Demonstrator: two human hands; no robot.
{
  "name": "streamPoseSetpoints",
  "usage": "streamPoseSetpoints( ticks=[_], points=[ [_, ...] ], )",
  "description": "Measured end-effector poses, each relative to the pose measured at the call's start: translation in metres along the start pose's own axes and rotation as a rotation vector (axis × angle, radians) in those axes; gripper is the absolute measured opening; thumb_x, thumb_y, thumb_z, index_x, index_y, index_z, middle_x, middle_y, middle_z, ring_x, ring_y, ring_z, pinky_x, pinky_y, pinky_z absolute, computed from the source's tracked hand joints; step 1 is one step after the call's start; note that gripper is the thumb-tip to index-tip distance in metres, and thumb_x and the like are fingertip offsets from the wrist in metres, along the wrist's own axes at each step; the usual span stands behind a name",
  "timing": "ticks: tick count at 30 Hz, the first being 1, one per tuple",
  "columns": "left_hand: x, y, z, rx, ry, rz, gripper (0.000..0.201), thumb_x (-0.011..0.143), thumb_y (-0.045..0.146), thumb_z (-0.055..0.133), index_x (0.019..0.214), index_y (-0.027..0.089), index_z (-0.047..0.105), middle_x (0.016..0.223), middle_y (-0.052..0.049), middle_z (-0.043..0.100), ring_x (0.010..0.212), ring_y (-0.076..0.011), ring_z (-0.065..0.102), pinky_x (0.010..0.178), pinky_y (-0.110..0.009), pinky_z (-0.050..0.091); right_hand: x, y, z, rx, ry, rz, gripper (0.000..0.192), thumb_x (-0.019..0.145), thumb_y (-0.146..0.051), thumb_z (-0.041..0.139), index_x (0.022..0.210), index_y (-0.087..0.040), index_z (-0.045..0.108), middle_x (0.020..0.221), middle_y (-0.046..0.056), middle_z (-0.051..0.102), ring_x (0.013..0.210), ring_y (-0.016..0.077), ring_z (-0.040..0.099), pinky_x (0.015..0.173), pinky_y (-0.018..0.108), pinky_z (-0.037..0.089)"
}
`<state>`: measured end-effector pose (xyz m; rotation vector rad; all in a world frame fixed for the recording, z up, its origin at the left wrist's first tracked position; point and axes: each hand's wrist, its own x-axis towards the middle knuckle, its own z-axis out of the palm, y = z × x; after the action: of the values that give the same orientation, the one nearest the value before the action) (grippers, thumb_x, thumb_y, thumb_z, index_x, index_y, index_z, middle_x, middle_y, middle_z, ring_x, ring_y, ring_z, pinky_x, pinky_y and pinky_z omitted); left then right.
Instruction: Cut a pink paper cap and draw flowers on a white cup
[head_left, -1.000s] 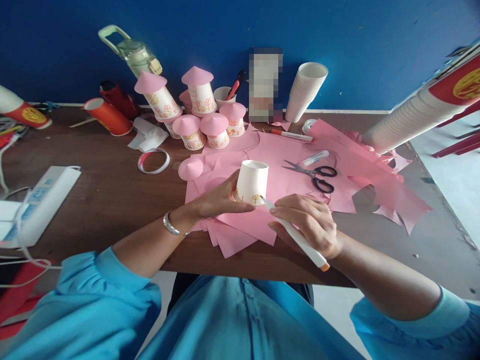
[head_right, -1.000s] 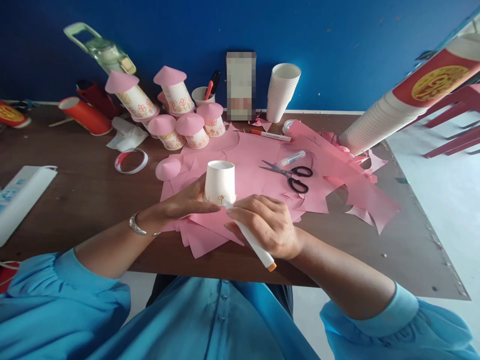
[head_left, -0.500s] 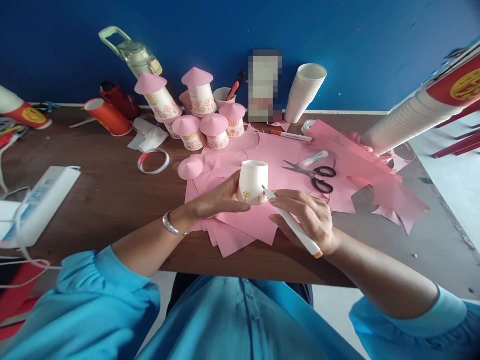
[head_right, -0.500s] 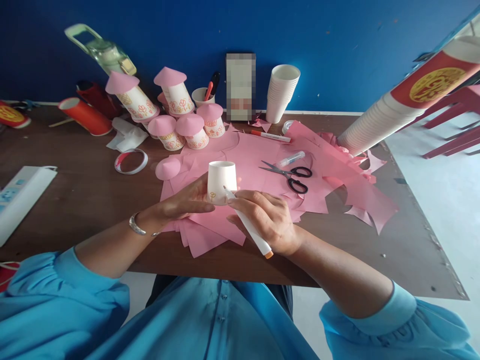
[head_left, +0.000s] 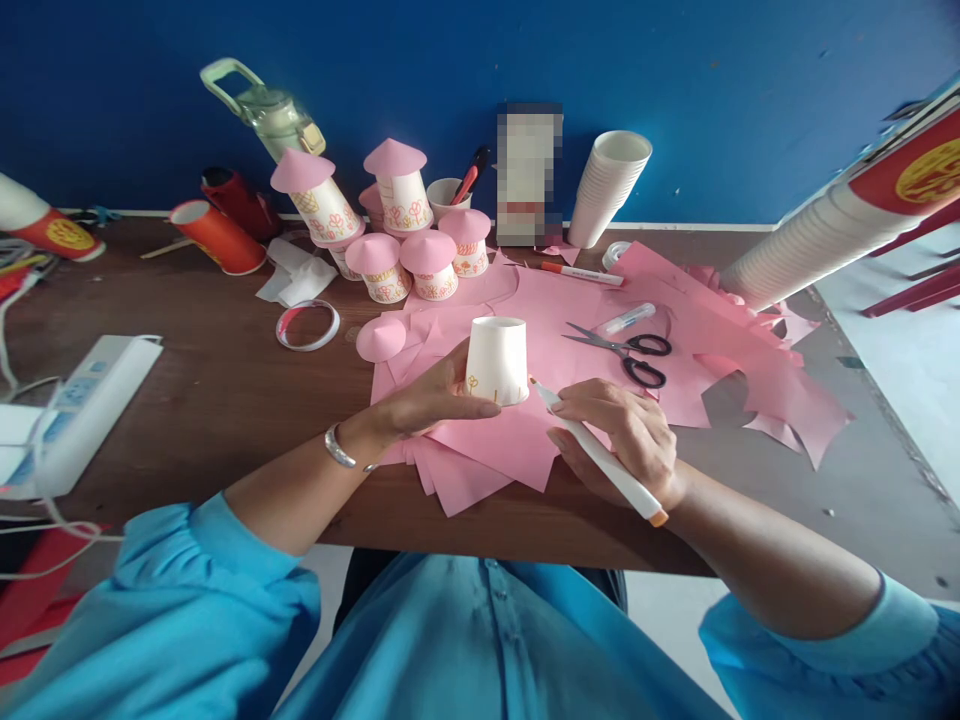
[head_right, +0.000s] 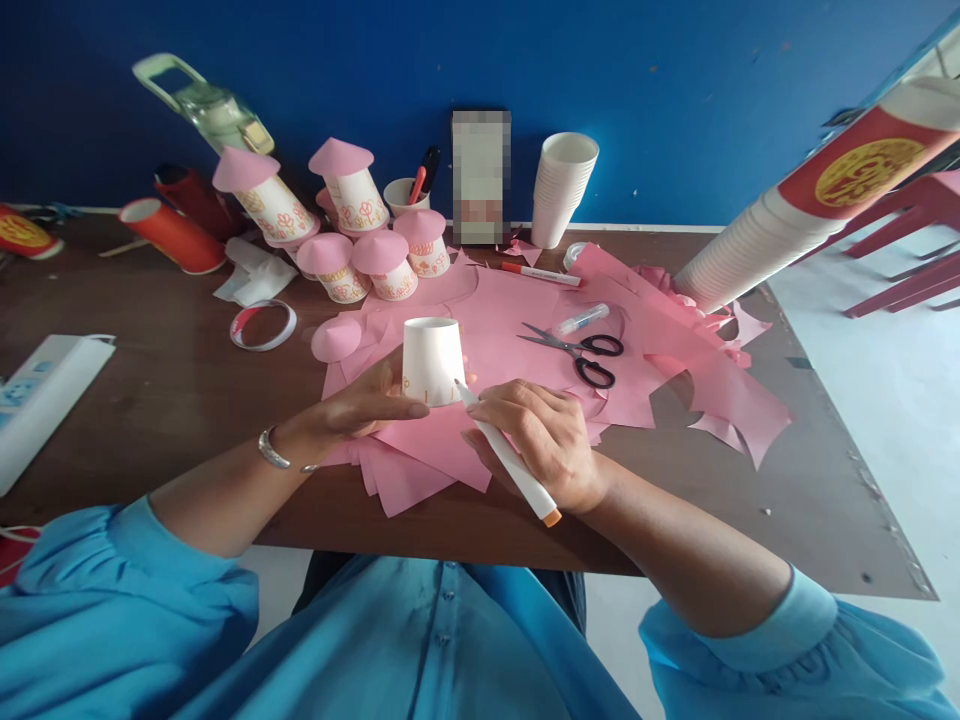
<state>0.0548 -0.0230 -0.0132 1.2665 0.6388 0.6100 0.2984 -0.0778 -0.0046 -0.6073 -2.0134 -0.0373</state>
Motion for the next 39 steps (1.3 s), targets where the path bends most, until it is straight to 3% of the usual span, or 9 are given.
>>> streamPoseSetpoints(
  ticks=[5, 12, 25, 33, 39],
  points=[
    [0.001, 0.001, 0.001, 0.003, 0.024, -0.019, 0.065, 0.072, 0.049, 0.094, 0.131, 0.039, 0.070, 0.130, -0.005, 0.070, 0.126, -0.0348, 0.063, 0.110, -0.057, 0.052, 0.000, -0.001, 0.000, 0.022, -0.021, 0.006, 0.029, 0.094, -0.009, 0.068, 0.121, -0.018, 0.064, 0.086, 0.004, 0.076, 0.072, 0.0190, 0.074, 0.061, 0.030, 0.063],
    [0.000, 0.002, 0.004, 0.000, 0.021, 0.054, 0.058, 0.079, 0.043, 0.090, 0.130, 0.027, 0.067, 0.126, -0.008, 0.070, 0.123, -0.0294, 0.063, 0.107, -0.047, 0.054, -0.001, -0.002, 0.001, 0.044, -0.060, -0.024, 0.024, 0.097, -0.013, 0.070, 0.119, -0.019, 0.063, 0.086, 0.004, 0.076, 0.076, 0.0194, 0.078, 0.064, 0.031, 0.066],
    [0.001, 0.000, 0.002, 0.057, -0.026, 0.003, 0.068, 0.078, 0.046, 0.091, 0.138, 0.030, 0.062, 0.134, -0.010, 0.067, 0.125, -0.0328, 0.063, 0.105, -0.051, 0.053, -0.004, -0.003, 0.004, 0.100, -0.122, -0.062, 0.023, 0.098, -0.012, 0.071, 0.119, -0.014, 0.063, 0.094, 0.009, 0.078, 0.088, 0.0214, 0.080, 0.075, 0.034, 0.071],
    [0.000, 0.000, 0.000, 0.033, -0.047, 0.026, 0.057, 0.080, 0.041, 0.089, 0.130, 0.026, 0.065, 0.132, -0.010, 0.066, 0.124, -0.0315, 0.061, 0.106, -0.048, 0.051, 0.000, -0.002, 0.002, 0.046, -0.071, -0.048, 0.019, 0.095, -0.010, 0.069, 0.113, -0.015, 0.063, 0.081, 0.005, 0.074, 0.072, 0.0196, 0.076, 0.062, 0.031, 0.066],
    [0.003, -0.008, -0.003, 0.017, -0.055, 0.047, 0.057, 0.079, 0.038, 0.090, 0.128, 0.025, 0.066, 0.123, -0.009, 0.068, 0.120, -0.0301, 0.063, 0.104, -0.047, 0.052, 0.001, -0.003, 0.004, 0.040, -0.092, -0.060, 0.017, 0.095, -0.007, 0.070, 0.110, -0.013, 0.064, 0.081, 0.006, 0.075, 0.072, 0.0183, 0.076, 0.063, 0.030, 0.066]
  ],
)
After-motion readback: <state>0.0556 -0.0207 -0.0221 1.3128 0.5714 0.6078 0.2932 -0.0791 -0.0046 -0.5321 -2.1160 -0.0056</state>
